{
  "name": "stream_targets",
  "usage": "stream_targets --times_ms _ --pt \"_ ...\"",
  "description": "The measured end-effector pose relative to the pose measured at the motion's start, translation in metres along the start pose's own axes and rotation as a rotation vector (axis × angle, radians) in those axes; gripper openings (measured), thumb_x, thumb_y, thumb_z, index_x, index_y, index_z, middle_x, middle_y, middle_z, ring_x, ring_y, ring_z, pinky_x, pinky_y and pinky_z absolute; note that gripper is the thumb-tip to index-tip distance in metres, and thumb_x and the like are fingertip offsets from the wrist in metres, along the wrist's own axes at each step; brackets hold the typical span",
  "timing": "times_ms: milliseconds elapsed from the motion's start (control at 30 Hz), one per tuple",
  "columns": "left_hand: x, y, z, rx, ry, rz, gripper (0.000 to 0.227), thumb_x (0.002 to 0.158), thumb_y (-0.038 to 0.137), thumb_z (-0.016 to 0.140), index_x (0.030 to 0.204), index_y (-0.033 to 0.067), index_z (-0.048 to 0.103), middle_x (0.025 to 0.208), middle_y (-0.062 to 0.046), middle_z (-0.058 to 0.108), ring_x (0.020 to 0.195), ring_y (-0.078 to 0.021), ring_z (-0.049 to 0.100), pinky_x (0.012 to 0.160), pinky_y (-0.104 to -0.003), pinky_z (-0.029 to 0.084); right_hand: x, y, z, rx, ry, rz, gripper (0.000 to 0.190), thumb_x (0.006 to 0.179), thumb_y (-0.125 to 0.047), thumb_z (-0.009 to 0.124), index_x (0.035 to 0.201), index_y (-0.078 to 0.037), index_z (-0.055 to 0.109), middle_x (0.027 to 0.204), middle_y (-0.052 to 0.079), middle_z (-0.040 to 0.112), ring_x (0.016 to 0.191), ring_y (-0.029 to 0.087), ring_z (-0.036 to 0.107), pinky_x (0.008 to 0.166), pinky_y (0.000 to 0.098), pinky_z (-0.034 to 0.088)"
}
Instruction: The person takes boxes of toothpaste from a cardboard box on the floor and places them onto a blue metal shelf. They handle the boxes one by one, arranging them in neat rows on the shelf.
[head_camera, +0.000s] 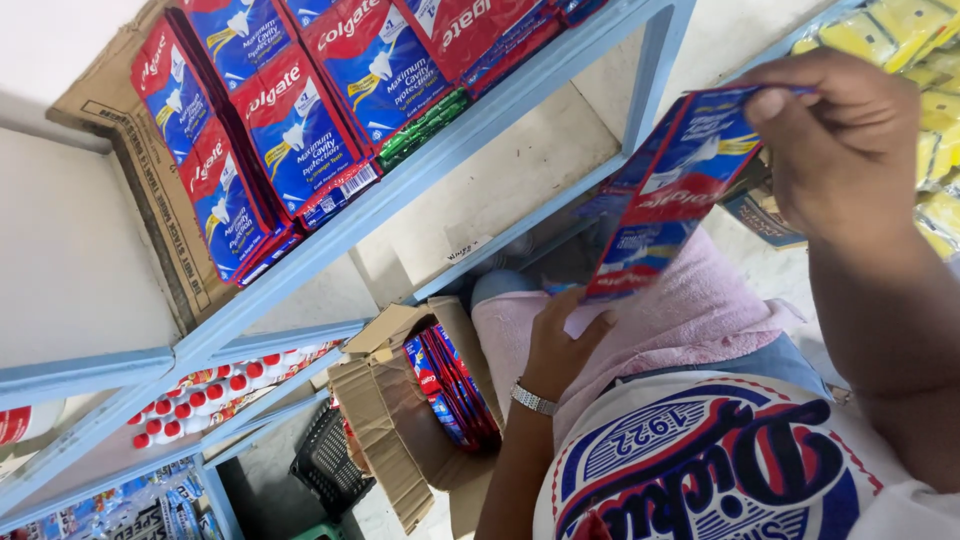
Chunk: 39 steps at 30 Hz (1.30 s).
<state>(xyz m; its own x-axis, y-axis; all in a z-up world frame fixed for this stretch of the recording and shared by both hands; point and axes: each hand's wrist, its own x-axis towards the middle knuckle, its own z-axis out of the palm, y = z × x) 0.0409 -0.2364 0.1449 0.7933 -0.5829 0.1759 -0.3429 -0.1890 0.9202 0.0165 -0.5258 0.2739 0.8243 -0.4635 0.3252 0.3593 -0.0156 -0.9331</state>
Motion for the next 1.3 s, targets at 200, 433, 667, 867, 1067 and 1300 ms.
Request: stream_targets --times_ms 200,433,667,867,1067,1300 --pt "0.008 -0.002 -0.013 0.112 0.016 -0.116 0.027 0.094 0.024 0.076 0.108 0.0009 0.075 0.106 -0.017 0.077 0.098 -0.0278 0.073 0.085 -0.036 0.057 -0.001 -0.030 0.000 0.143 0.032 -0.061 0.010 0.125 -0.008 0.055 0.125 0.002 0.057 0.108 0.014 0.068 0.094 0.014 0.068 0.093 0.0253 0.055" --pt "0.005 0.025 -0.028 0.064 0.048 -0.170 0.027 0.098 0.025 0.072 0.107 -0.0003 0.074 0.085 -0.012 0.071 0.070 -0.0207 0.066 0.062 -0.031 0.051 -0.004 -0.033 -0.011 0.045 -0.034 -0.142 0.014 0.127 -0.015 0.052 0.130 -0.001 0.054 0.118 0.014 0.067 0.106 0.016 0.068 0.104 0.0297 0.056" --pt "-0.004 0.045 -0.029 -0.147 0.070 -0.303 0.027 0.102 0.025 0.072 0.100 -0.0020 0.075 0.080 -0.007 0.065 0.068 -0.0104 0.053 0.060 -0.027 0.044 -0.006 -0.036 0.003 -0.056 -0.106 -0.284 0.019 0.116 -0.016 0.051 0.126 -0.001 0.057 0.109 0.015 0.068 0.096 0.017 0.071 0.088 0.0307 0.060" --pt "0.000 0.038 -0.021 -1.021 0.142 -0.545 0.034 0.107 0.023 0.059 0.133 0.0013 0.062 0.114 -0.008 0.074 0.096 -0.0134 0.070 0.084 -0.029 0.057 -0.009 -0.038 0.032 -0.103 -0.457 -0.328 0.011 0.103 -0.010 0.059 0.108 -0.003 0.066 0.109 0.014 0.073 0.105 0.024 0.075 0.091 0.0351 0.064" --pt "0.002 0.034 -0.018 -1.390 0.186 -0.676 0.044 0.108 0.032 0.049 0.141 0.0034 0.055 0.130 -0.012 0.070 0.113 -0.0207 0.069 0.099 -0.038 0.055 -0.023 -0.037 0.050 -0.235 -0.761 -0.290 0.022 0.092 -0.011 0.070 0.113 -0.008 0.074 0.125 0.011 0.071 0.123 0.029 0.067 0.105 0.0463 0.052" --pt "-0.002 0.026 -0.022 -1.524 0.202 -0.641 0.049 0.112 0.043 0.043 0.136 0.0028 0.058 0.129 -0.013 0.069 0.116 -0.0236 0.067 0.104 -0.042 0.052 -0.040 -0.036 0.058 -0.346 -0.989 -0.256 0.027 0.076 -0.022 0.082 0.103 -0.020 0.084 0.154 0.020 0.043 0.145 0.045 0.035 0.111 0.0562 0.035"
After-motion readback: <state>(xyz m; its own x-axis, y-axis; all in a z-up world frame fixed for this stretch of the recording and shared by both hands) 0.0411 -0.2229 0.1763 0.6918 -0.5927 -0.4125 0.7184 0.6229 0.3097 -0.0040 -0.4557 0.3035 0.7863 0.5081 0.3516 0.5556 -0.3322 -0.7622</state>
